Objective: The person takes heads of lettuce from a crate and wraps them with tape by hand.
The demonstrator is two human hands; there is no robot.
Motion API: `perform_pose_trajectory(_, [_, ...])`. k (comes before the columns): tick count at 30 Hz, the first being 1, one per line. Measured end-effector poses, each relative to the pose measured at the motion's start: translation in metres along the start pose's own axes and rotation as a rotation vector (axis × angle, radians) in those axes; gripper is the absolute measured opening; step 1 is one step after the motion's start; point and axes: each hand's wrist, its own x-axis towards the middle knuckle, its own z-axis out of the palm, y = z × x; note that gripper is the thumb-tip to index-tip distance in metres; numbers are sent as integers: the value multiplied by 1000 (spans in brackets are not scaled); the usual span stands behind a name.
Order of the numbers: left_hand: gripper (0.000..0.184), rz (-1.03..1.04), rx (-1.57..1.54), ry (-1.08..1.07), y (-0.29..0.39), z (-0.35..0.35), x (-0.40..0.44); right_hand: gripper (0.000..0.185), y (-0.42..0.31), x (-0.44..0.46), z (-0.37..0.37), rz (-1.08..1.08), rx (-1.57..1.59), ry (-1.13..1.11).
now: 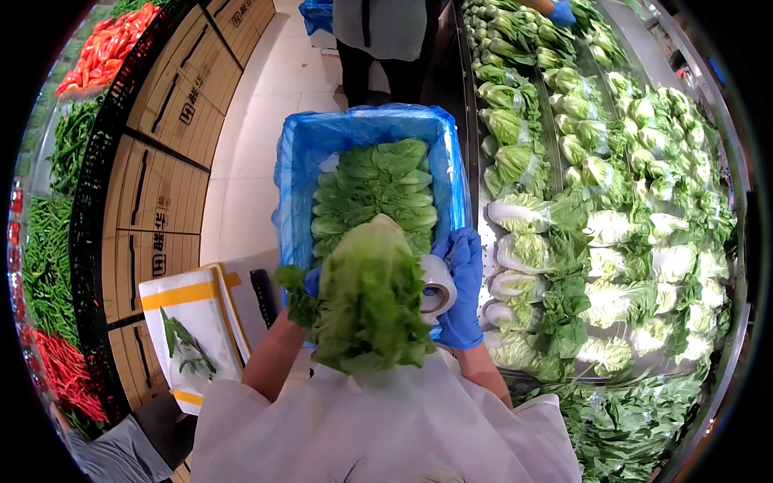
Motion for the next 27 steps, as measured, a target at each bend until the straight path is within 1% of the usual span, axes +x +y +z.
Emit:
perform_pose_trajectory(2, [48,-10,172,-60,8,20,-13,13,3,3,-6,-6,-47,14])
perform_pose_trajectory(4, [58,-62,181,-429,6,-17,2,14,-3,6,-14,-7,-93,24])
perform_pose_trajectory(5, [64,-84,407,-350,24,31,-14,12,-10,9,-22,-61,-170,56])
perform_pose_trajectory(6, [70,-107,632,-265,34,58,-21,10,-18,13,-30,-115,-247,86])
perform_pose_trajectory(7, [70,-100,629,-259,35,60,-19,9,-32,13,-32,-144,-350,81])
perform_pose_trajectory(8, [74,-106,641,-190,36,61,-17,8,-49,9,-32,-175,-453,77])
perform_pose_trajectory(9, [78,-115,652,-123,36,63,-15,7,-63,6,-32,-211,-523,-43])
perform_pose_trajectory(10, [78,-113,648,-122,35,68,-14,8,-75,2,-30,-247,-593,-162])
perform_pose_trajectory(11, [77,-84,586,-40,34,76,-13,10,-85,-5,-19,-198,-633,-193])
perform_pose_trajectory(12, [76,-58,525,41,32,81,-11,10,-93,-10,-8,-196,-637,-189])
perform_pose_trajectory(13, [77,28,606,54,27,79,-4,11,-99,-12,4,-210,-886,-342])
perform_pose_trajectory(14, [77,24,602,49,21,70,5,12,-99,-12,13,-219,-1134,-497])
perform_pose_trajectory(16, [71,152,537,86,8,53,20,14,-84,-3,26,-528,-1293,-652])
perform_pose_trajectory(18, [69,197,557,89,5,69,27,15,-75,8,31,-532,-1344,-681])
perform_pose_trajectory(20, [70,249,693,205,2,76,30,15,-66,20,31,-646,-1558,-755])
perform_pose_trajectory(22, [74,250,713,192,2,82,26,14,-59,27,29,-667,-1532,-765])
perform_pose_trajectory(24, [81,324,718,193,1,81,26,14,-55,30,29,-647,-1425,-720])
perform_pose_trajectory(25, [81,328,713,195,-1,78,24,13,-55,30,29,-664,-1448,-681])
perform_pose_trajectory(27, [86,349,752,233,-5,68,19,12,-53,31,29,-696,-1461,-691])
